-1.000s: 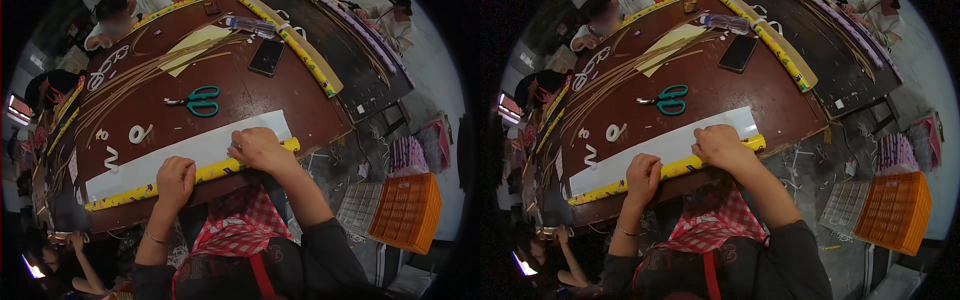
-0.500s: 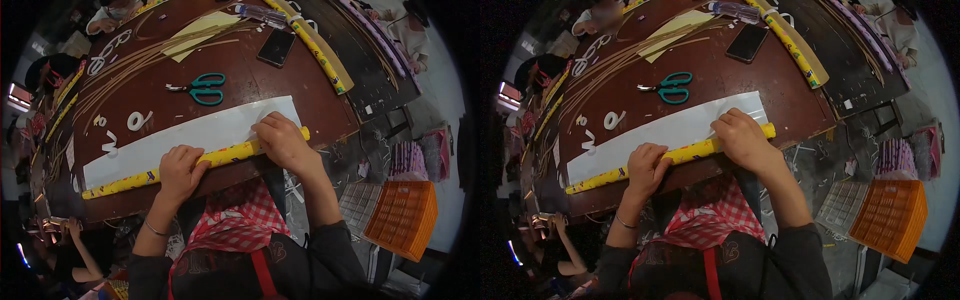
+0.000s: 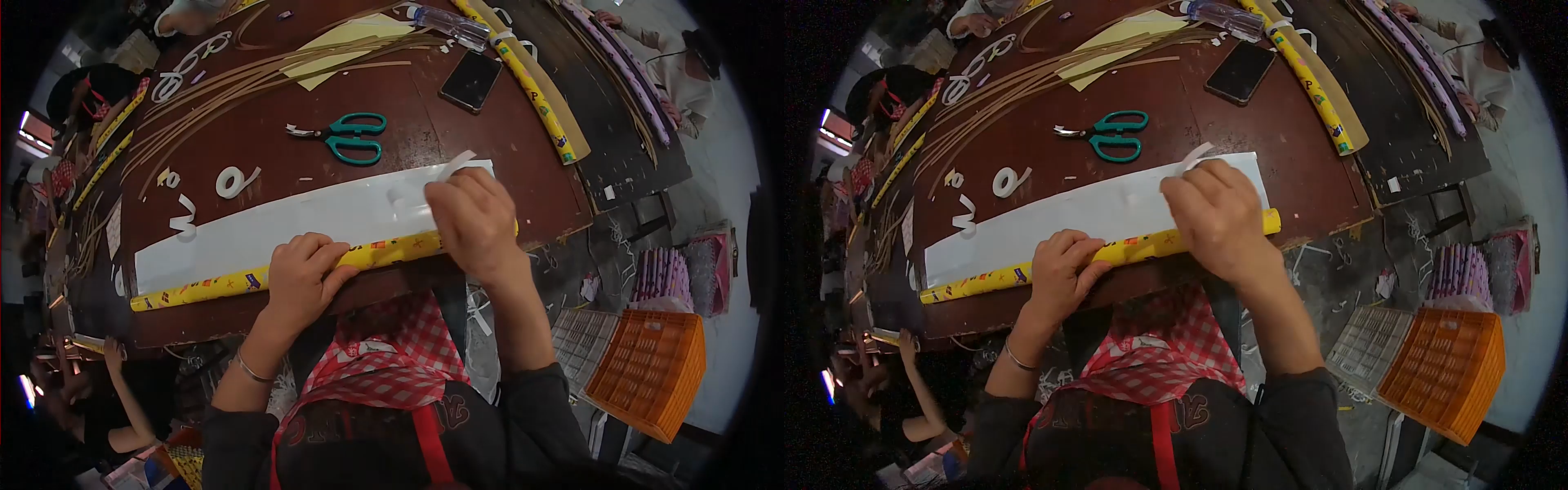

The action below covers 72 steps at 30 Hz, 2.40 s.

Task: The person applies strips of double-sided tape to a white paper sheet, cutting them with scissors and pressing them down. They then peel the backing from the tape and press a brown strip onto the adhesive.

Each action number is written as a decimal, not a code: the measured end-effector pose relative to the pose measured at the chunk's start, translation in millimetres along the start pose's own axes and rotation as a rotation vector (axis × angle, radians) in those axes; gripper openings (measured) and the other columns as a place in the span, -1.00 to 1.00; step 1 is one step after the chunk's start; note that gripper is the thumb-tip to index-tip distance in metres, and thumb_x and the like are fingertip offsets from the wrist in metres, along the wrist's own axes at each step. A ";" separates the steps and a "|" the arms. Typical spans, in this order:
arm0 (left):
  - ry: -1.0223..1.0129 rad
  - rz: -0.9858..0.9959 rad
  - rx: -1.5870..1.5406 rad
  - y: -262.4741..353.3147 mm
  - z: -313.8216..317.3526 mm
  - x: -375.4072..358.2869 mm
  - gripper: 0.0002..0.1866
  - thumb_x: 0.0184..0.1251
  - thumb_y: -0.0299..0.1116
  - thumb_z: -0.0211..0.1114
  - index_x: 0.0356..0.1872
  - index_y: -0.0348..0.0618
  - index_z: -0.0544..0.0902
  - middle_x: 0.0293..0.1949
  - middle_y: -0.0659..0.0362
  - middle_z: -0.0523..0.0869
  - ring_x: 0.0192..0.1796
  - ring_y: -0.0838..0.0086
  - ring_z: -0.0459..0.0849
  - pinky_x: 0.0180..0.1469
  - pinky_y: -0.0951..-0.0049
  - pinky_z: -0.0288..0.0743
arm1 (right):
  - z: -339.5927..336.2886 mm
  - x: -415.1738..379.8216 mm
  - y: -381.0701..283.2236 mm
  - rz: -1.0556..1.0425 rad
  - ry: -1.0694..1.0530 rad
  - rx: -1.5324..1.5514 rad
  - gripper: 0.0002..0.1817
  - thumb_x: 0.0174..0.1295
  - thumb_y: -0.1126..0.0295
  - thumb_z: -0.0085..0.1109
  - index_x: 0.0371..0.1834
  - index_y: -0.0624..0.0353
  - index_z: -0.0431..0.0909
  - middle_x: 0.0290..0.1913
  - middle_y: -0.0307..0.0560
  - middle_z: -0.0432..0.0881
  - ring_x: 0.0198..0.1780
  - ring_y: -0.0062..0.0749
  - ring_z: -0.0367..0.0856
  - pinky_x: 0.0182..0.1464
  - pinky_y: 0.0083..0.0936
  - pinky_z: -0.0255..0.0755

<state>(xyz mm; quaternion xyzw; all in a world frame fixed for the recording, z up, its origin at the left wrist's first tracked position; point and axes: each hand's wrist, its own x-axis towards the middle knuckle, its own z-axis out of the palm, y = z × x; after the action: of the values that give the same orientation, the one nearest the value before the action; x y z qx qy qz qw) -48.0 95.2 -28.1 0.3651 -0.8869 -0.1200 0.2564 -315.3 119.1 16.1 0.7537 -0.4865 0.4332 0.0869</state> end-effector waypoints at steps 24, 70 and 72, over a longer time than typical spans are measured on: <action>-0.105 -0.058 -0.089 -0.3 -15.1 -0.8 -0.69 0.11 -0.19 0.49 -0.16 -0.08 0.71 -0.26 0.19 0.66 -0.21 0.24 0.63 -0.17 0.25 0.40 | -216.3 -166.7 138.5 0.873 -0.067 -1.025 -0.79 0.31 0.32 0.25 -0.09 0.20 0.63 -0.13 0.05 0.67 -0.02 -0.01 0.62 -0.06 -0.13 0.49; -0.345 0.133 -0.299 56.5 115.0 208.4 -0.91 0.13 -0.42 0.36 -0.35 -0.18 0.73 -0.38 0.00 0.66 -0.25 0.04 0.68 -0.15 0.12 0.55 | -15.4 -73.4 45.8 0.369 -0.379 -0.137 -0.47 0.26 -0.07 0.20 0.03 0.18 0.63 0.29 0.18 0.52 0.40 0.04 0.42 0.37 0.17 0.25; -0.353 0.126 -0.303 57.4 115.7 209.1 -0.90 0.13 -0.41 0.37 -0.35 -0.19 0.72 -0.39 0.00 0.66 -0.26 0.05 0.68 -0.16 0.13 0.55 | -14.8 -73.4 46.0 0.368 -0.378 -0.137 -0.46 0.25 -0.07 0.21 0.04 0.18 0.63 0.30 0.18 0.51 0.40 0.03 0.41 0.37 0.17 0.25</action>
<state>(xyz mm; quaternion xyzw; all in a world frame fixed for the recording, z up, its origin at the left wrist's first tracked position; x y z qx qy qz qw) -270.3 -9.6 -25.5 0.2398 -0.9109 -0.2972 0.1563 -372.0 152.0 -42.4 0.7125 -0.6511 0.2592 -0.0348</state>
